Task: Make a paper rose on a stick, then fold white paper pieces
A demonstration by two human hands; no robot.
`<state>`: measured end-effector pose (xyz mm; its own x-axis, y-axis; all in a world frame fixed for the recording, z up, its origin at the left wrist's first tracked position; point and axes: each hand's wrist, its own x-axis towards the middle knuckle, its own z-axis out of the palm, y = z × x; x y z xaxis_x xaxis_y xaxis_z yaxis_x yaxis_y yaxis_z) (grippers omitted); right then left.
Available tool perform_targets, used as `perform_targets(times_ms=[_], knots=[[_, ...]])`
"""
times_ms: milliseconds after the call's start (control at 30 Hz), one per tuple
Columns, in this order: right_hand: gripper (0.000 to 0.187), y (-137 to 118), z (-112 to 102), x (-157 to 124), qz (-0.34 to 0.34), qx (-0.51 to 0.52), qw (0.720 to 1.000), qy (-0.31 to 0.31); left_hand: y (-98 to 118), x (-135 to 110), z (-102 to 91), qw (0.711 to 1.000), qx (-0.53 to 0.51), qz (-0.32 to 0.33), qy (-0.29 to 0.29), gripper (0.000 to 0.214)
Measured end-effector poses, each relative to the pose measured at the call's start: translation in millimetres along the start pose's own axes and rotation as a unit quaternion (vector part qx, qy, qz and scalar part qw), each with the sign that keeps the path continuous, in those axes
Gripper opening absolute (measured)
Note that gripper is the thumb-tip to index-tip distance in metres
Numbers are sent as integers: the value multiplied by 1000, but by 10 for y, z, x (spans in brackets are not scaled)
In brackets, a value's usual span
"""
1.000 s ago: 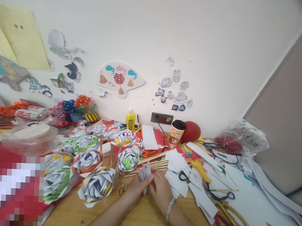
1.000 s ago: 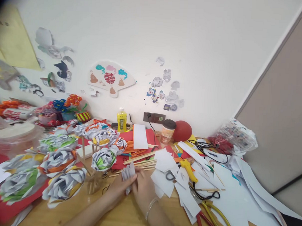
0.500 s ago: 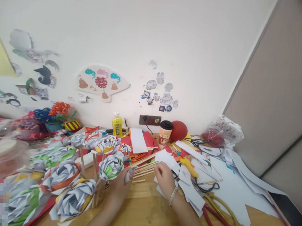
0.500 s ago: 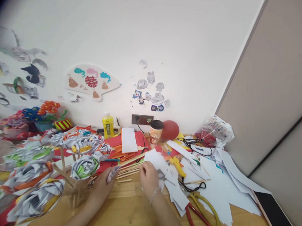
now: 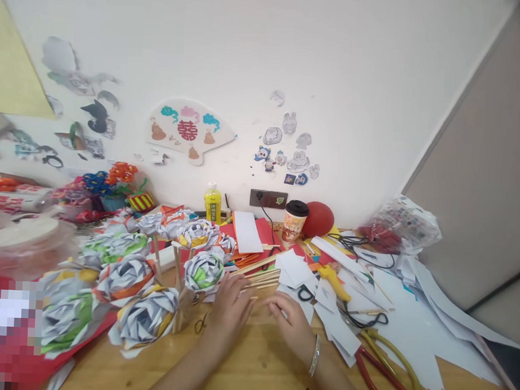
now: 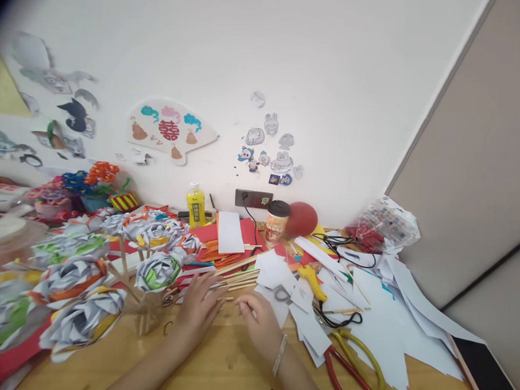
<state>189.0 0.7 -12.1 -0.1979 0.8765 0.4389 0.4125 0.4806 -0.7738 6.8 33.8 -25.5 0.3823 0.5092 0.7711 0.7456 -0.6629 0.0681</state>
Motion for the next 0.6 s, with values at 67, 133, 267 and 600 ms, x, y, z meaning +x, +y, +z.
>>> perform_targets(times_ms=[67, 133, 267, 600], knots=[[26, 6, 59, -23, -8, -24, 1000, -18, 112, 26, -71, 999, -44, 19, 14, 17], [26, 11, 100, -41, -16, -48, 998, -33, 196, 36, -120, 996, -77, 35, 17, 13], [24, 11, 133, -69, -25, -106, 993, -42, 247, 30, -155, 994, -74, 78, -1, 15], [23, 6, 108, -92, -54, -176, 981, -69, 171, 46, -166, 987, -87, 108, -84, 26]])
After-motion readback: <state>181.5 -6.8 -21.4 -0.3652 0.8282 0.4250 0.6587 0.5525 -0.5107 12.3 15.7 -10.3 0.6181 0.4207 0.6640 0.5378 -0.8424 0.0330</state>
